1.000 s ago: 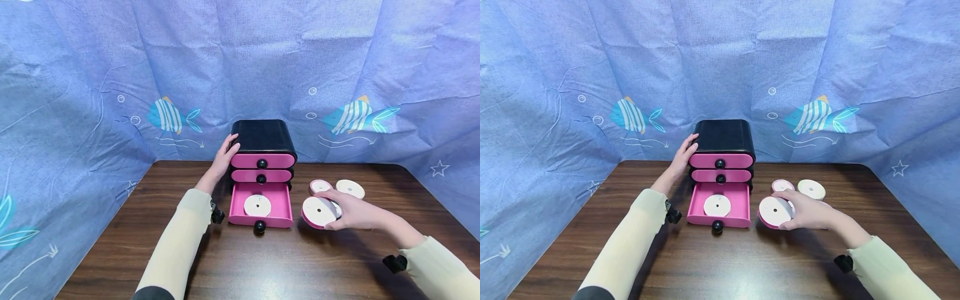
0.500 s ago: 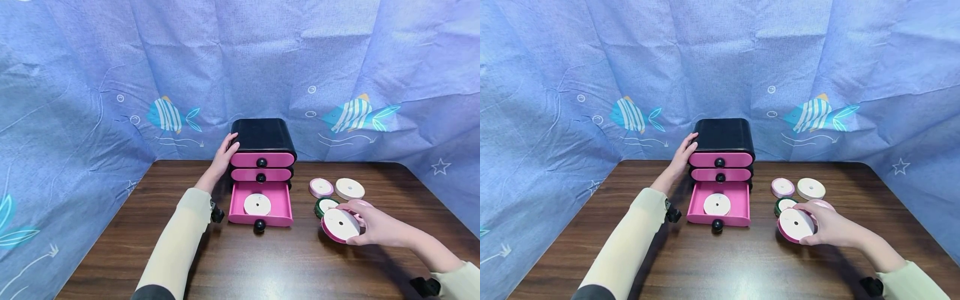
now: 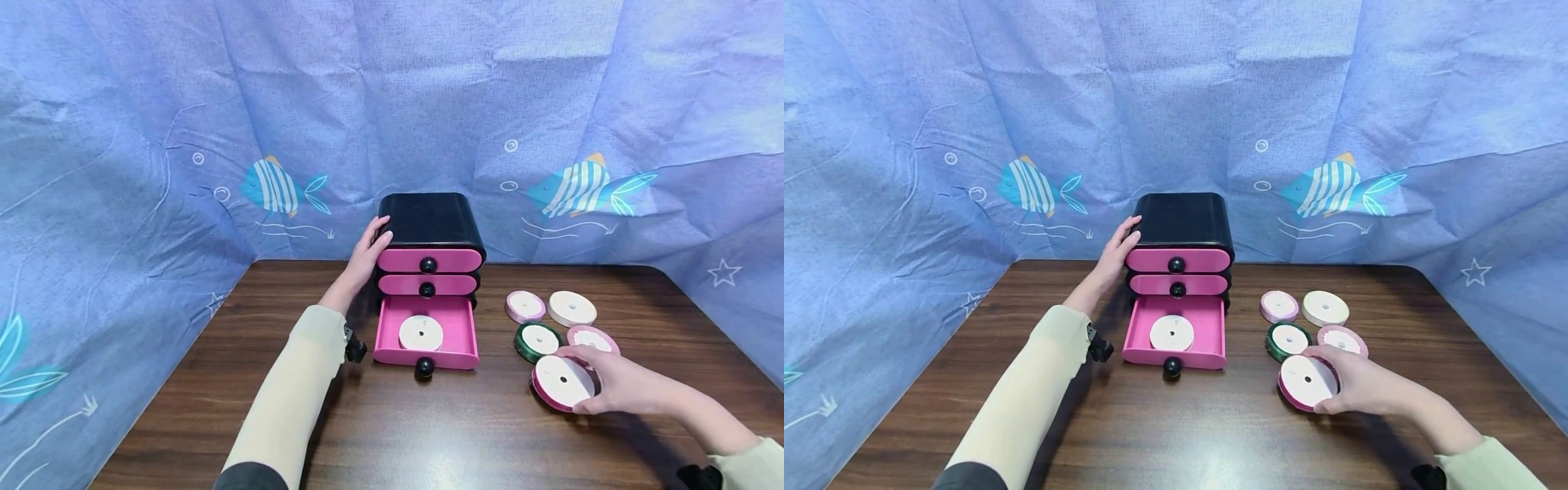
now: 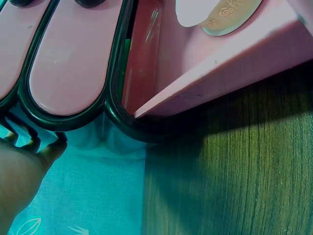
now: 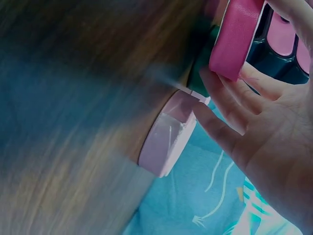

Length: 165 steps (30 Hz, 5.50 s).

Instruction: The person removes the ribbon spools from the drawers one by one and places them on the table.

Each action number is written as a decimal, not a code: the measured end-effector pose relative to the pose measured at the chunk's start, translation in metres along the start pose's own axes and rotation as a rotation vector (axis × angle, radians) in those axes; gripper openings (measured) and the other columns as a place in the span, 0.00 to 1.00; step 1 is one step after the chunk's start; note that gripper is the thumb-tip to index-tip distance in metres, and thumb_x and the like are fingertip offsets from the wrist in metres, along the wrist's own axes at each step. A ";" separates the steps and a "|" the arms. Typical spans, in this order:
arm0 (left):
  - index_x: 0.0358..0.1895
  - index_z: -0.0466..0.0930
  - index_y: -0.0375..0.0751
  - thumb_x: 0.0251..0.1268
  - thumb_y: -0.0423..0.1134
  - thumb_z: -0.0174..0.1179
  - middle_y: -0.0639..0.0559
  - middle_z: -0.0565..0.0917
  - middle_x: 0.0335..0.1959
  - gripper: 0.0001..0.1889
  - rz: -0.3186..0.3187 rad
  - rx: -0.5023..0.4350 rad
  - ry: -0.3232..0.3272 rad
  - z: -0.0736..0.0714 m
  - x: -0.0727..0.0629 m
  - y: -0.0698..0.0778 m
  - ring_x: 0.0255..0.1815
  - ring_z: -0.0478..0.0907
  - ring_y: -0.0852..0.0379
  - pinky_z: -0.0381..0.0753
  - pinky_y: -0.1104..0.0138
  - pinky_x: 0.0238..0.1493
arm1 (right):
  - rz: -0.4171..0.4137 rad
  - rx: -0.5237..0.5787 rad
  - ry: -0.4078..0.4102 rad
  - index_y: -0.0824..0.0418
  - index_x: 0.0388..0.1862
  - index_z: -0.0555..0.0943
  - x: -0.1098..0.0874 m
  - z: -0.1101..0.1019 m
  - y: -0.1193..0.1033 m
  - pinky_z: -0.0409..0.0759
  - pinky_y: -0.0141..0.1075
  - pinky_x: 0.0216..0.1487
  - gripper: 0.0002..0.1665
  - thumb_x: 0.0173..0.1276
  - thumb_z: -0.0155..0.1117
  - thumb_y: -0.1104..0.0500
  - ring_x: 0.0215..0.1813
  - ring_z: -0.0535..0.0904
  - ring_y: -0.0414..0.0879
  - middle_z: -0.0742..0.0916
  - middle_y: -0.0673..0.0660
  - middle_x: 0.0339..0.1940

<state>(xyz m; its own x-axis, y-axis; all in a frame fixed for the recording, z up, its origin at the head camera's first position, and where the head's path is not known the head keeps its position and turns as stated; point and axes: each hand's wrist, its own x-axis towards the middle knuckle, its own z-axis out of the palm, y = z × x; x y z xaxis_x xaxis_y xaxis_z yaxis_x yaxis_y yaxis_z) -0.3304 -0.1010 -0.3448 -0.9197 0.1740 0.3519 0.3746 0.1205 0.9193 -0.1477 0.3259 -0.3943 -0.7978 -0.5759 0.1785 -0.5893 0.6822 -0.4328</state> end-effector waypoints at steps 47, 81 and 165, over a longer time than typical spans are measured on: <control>0.73 0.59 0.34 0.75 0.39 0.49 0.38 0.45 0.78 0.27 -0.037 -0.010 -0.050 -0.003 -0.013 0.027 0.77 0.44 0.48 0.47 0.58 0.73 | -0.010 0.010 -0.027 0.60 0.58 0.77 0.069 -0.017 -0.035 0.78 0.45 0.49 0.37 0.53 0.77 0.45 0.51 0.79 0.49 0.83 0.53 0.52; 0.73 0.63 0.42 0.74 0.43 0.50 0.44 0.49 0.78 0.27 -0.004 0.012 0.002 -0.001 -0.003 0.001 0.77 0.47 0.52 0.49 0.59 0.72 | -0.145 0.147 -0.268 0.65 0.67 0.70 0.192 0.059 -0.072 0.69 0.48 0.64 0.39 0.60 0.74 0.53 0.63 0.71 0.52 0.77 0.59 0.62; 0.73 0.63 0.41 0.74 0.43 0.50 0.43 0.49 0.78 0.27 -0.003 0.013 0.012 0.002 -0.003 0.004 0.77 0.47 0.52 0.49 0.60 0.72 | -0.054 -0.002 0.096 0.61 0.63 0.75 0.083 -0.006 -0.052 0.67 0.31 0.61 0.40 0.54 0.77 0.46 0.62 0.71 0.51 0.79 0.56 0.60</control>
<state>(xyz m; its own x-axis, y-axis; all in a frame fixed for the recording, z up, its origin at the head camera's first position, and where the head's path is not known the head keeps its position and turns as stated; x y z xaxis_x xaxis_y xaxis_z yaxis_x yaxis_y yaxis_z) -0.3263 -0.0995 -0.3427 -0.9224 0.1614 0.3510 0.3729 0.1342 0.9181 -0.1838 0.2450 -0.3520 -0.7731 -0.5662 0.2857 -0.6322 0.6522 -0.4183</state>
